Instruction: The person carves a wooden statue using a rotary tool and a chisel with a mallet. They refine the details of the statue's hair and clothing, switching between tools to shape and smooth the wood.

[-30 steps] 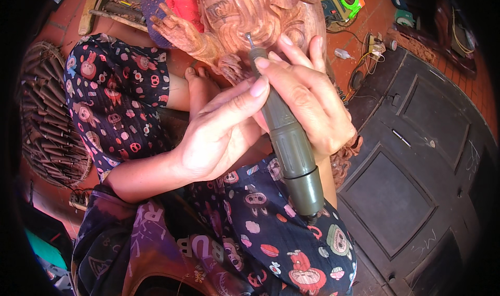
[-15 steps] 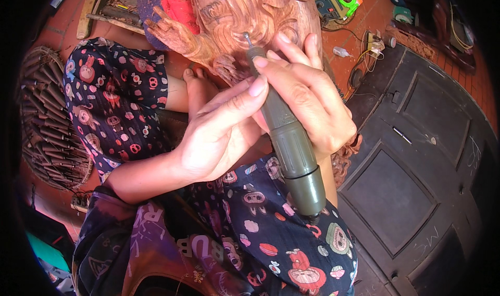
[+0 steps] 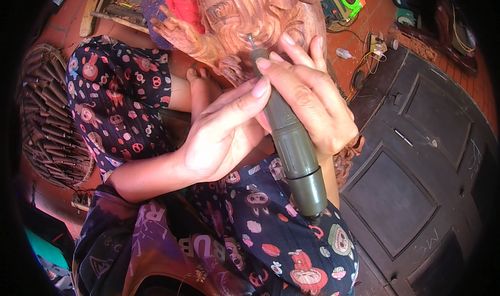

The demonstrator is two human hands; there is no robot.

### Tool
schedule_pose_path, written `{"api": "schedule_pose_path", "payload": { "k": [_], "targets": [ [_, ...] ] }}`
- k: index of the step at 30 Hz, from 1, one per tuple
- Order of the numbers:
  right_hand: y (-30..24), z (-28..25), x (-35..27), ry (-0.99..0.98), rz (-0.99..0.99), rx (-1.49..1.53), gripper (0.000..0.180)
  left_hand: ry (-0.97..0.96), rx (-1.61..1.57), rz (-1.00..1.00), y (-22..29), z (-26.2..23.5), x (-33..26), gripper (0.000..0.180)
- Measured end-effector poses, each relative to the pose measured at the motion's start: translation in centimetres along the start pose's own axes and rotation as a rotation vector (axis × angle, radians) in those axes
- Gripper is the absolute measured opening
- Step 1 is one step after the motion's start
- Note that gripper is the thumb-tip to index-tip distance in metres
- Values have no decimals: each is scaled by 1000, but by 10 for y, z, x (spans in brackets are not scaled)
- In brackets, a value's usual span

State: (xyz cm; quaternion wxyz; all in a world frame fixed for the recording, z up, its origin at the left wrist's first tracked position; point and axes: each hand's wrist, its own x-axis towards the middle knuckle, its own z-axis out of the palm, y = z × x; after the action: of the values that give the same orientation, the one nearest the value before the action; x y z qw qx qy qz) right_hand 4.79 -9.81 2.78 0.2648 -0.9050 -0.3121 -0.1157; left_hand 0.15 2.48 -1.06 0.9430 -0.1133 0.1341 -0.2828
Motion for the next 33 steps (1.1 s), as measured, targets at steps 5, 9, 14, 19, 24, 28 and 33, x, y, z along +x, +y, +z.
{"api": "schedule_pose_path", "payload": {
  "k": [5, 9, 14, 19, 24, 28, 33],
  "targets": [
    [-4, 1, 3, -38, 14, -34, 33, -57, 9, 0, 3, -8, -1, 33],
    [-5, 1, 3, -44, 20, -65, 33, 8, 17, 21, 0, -7, -2, 29],
    [-3, 4, 5, -47, -7, -77, 32, 44, 31, 36, 3, -5, -2, 25],
    [-4, 1, 7, -58, -5, -103, 33, 48, 1, 40, 2, -4, -2, 24],
    [-3, 1, 7, -57, -6, -84, 31, 64, -16, 45, 3, -1, -2, 25],
    [-1, 2, 5, -24, 4, -46, 31, 1, 82, 24, 2, -4, -2, 35],
    [-2, -4, 5, -13, 44, 4, 31, 13, 108, 14, -2, 4, 2, 44]
  ]
}}
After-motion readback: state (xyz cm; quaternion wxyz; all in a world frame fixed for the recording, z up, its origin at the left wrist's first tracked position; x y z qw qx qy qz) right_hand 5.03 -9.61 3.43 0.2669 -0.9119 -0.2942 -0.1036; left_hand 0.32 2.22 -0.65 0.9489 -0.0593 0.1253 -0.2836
